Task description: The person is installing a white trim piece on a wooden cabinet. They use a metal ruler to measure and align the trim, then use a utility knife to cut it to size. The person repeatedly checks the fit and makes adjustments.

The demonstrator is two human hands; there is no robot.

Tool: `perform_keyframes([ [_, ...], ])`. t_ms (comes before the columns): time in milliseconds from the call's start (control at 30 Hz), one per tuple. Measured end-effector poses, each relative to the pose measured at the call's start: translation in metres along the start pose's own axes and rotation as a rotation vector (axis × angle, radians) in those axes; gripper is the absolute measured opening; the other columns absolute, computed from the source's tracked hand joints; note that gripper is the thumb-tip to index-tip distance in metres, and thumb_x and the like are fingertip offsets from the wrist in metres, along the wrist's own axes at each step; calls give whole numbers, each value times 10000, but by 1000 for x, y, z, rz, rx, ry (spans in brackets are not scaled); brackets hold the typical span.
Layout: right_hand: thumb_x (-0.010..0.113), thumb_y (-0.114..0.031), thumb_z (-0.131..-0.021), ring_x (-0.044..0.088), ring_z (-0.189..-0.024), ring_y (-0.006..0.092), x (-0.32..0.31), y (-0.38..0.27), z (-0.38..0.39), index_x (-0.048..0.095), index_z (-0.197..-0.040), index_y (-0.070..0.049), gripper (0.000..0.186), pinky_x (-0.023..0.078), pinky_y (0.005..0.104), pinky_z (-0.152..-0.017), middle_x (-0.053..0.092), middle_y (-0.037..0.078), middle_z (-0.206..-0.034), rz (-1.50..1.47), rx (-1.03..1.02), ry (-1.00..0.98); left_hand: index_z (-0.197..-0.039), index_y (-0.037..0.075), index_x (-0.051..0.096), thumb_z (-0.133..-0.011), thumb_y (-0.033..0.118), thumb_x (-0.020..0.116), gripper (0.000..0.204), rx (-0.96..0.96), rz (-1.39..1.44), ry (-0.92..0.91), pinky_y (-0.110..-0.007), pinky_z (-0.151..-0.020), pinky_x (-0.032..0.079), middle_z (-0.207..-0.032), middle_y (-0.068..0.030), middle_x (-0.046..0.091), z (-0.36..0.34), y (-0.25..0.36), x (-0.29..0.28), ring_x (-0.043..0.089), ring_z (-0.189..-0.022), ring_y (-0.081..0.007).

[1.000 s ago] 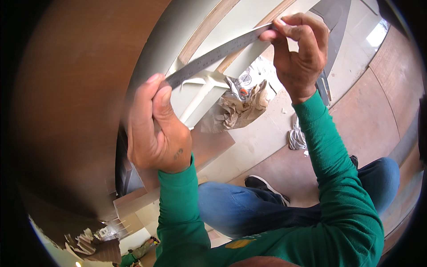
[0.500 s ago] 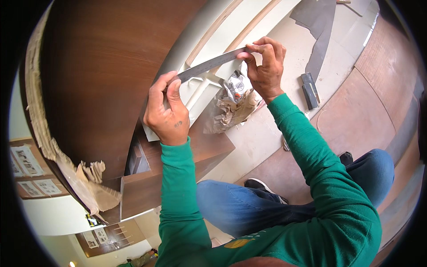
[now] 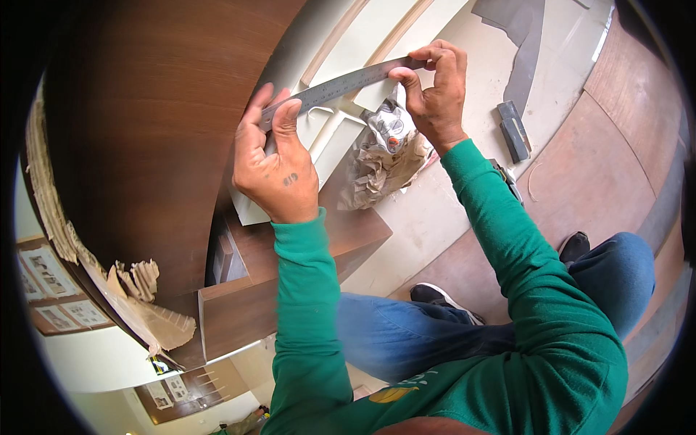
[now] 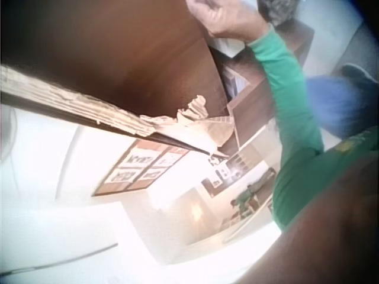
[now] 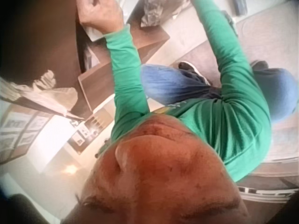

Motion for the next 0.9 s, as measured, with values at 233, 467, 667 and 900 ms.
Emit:
perform_keyframes([
  [233, 1010, -316, -842, 696, -972, 197, -3, 14, 6, 650, -1159, -7, 571, 631, 335, -838, 675, 112, -1128, -202, 382, -39, -1113, -54, 715, -1061, 201, 807, 276, -31, 34, -54, -327, -950, 619, -1176, -211, 834, -1, -4, 4, 774, -1029, -182],
  [467, 1011, -272, -853, 736, -942, 148, -3, 28, -5, 658, -1122, -13, 514, 631, 283, -813, 751, 91, -964, -474, 715, -159, -1099, -28, 715, -1073, 209, 790, 249, 59, 38, -4, -333, -928, 623, -1160, -190, 843, -1, -4, 8, 781, -999, -198],
  [667, 885, -357, -993, 775, -865, 155, 0, 34, -7, 630, -1105, 5, 458, 653, 284, -783, 799, 112, -1009, -388, 720, -451, -1098, -49, 689, -1090, 244, 773, 306, 55, -30, -75, -285, -907, 611, -1207, -229, 832, -3, -7, 6, 777, -1001, -167],
  [900, 790, -416, -1069, 804, -881, 171, 9, 28, 7, 623, -1053, -4, 445, 667, 311, -786, 801, 105, -968, -563, 726, -481, -1077, -72, 667, -1094, 222, 766, 310, 35, -39, -91, -238, -824, 613, -1201, -267, 825, -5, -11, 3, 774, -907, -133],
])
Point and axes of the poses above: each hand's wrist, its own z-axis away from the middle knuckle, its own x-axis out of the palm, y = z × x, the point moved 5 cm from there along -z, towards the middle knuckle
